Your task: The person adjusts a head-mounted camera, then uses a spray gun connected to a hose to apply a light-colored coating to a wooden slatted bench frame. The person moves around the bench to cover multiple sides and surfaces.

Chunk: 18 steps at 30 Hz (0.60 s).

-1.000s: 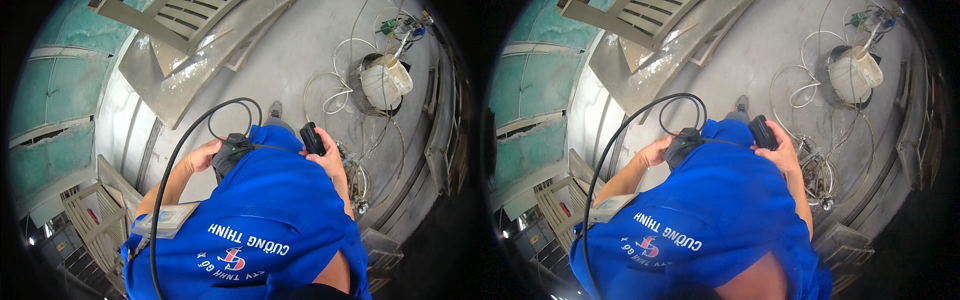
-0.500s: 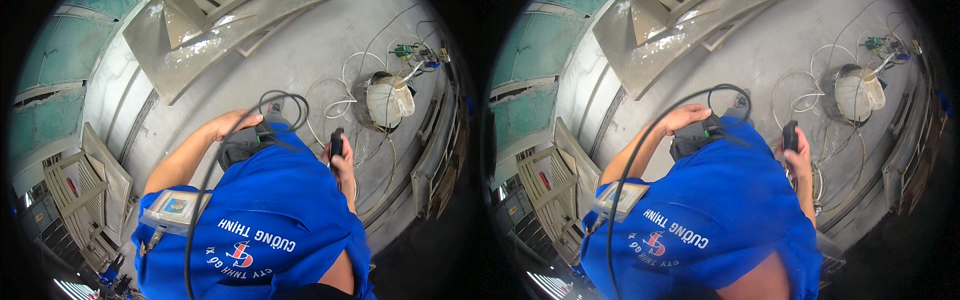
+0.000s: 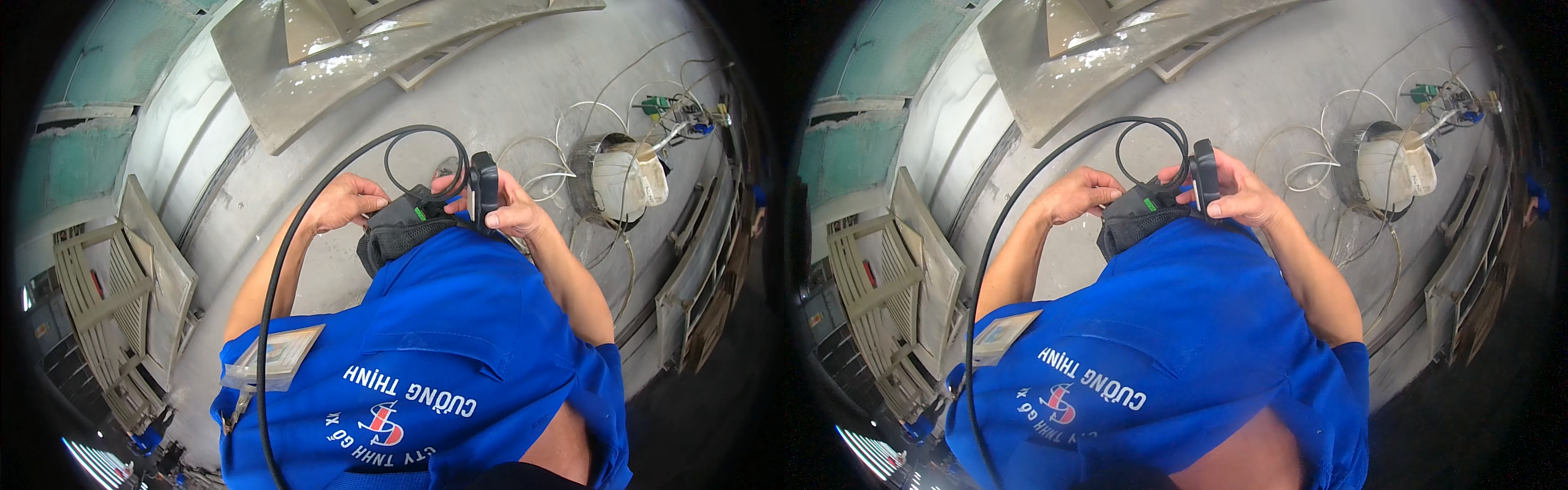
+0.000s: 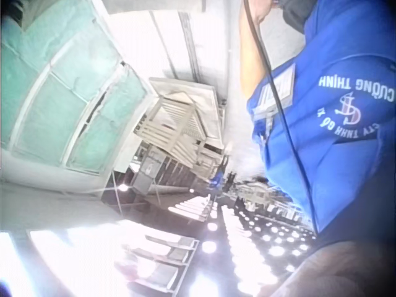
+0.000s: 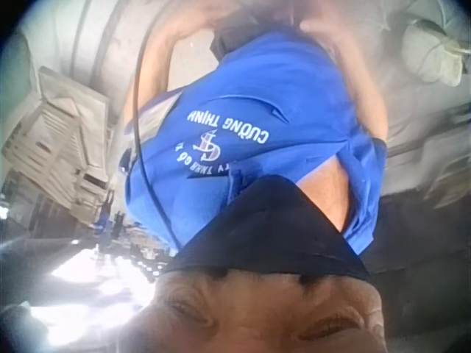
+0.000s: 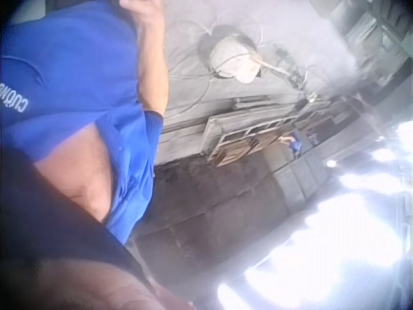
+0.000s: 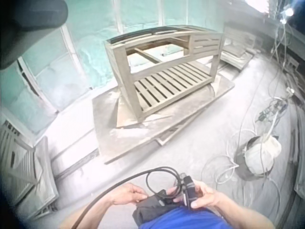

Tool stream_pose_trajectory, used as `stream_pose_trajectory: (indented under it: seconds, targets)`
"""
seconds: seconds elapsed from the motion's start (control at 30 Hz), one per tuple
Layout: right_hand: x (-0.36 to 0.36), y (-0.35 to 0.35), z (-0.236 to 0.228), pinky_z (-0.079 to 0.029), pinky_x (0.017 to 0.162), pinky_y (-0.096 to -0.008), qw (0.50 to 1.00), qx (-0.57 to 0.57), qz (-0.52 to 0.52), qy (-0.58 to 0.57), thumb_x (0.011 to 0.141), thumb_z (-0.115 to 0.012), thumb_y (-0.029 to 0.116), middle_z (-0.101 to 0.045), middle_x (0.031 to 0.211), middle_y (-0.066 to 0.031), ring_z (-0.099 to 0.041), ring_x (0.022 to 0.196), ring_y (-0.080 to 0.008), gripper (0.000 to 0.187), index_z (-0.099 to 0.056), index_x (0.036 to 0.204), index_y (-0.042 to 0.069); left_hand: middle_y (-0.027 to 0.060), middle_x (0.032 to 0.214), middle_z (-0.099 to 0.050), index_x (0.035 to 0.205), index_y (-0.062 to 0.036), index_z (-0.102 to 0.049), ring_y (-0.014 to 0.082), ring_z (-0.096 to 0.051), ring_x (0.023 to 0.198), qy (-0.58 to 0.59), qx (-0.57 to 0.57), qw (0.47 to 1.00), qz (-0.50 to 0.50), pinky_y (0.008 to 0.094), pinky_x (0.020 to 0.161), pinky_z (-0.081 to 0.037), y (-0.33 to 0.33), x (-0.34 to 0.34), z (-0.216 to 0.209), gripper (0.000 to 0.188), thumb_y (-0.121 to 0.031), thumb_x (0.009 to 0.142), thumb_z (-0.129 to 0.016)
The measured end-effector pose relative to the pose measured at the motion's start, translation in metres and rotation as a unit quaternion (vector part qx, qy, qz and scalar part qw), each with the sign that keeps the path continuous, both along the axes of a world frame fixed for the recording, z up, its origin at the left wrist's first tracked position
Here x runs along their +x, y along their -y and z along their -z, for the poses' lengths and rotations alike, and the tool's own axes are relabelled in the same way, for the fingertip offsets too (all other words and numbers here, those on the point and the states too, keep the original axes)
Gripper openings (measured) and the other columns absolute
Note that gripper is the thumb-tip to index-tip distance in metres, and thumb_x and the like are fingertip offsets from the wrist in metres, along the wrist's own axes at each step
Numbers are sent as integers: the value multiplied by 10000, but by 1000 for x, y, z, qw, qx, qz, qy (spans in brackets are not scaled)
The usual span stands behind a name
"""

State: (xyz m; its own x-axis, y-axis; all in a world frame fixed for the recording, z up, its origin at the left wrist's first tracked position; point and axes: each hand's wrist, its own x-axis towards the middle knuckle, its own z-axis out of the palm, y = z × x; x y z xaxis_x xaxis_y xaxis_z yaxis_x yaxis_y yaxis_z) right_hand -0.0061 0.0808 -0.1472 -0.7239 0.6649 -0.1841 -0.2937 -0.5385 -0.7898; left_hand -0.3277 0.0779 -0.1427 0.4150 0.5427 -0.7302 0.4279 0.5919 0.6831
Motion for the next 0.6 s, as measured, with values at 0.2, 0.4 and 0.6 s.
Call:
stream_pose_trajectory:
  seconds: [0.2, 0.4, 0.6]
  targets:
    - [-12, 0, 6, -463, 1125, -537, 998, 19, 31, -43, 655, -908, 203, -595, 1339, -213, -555, 1325, -339, 794, -491, 1320, 86, 200, 841, -680, 999, 28, -676, 311, -667, 822, -172, 331, 919, 126, 435, 745, -517, -4, 14, -10, 275, -211, 1019, -541]
    - [0, 32, 9, -520, 1070, -567, 984, 16, 159, -83, 676, -907, 118, -622, 1198, -180, -568, 1302, -396, 700, -426, 1185, 124, 166, 827, -634, 1022, -4, -638, 284, -603, 799, -138, 309, 941, 19, 409, 758, -485, -12, 27, -45, 232, -205, 1040, -523]
    - [-16, 46, 22, -588, 991, -502, 965, 29, 255, -51, 754, -867, 71, -654, 1185, -196, -647, 1207, -409, 768, -360, 1330, 121, 226, 927, -633, 1023, 1, -575, 433, -626, 873, -151, 442, 875, 131, 490, 797, -492, -15, 32, -56, 181, -165, 1029, -502]
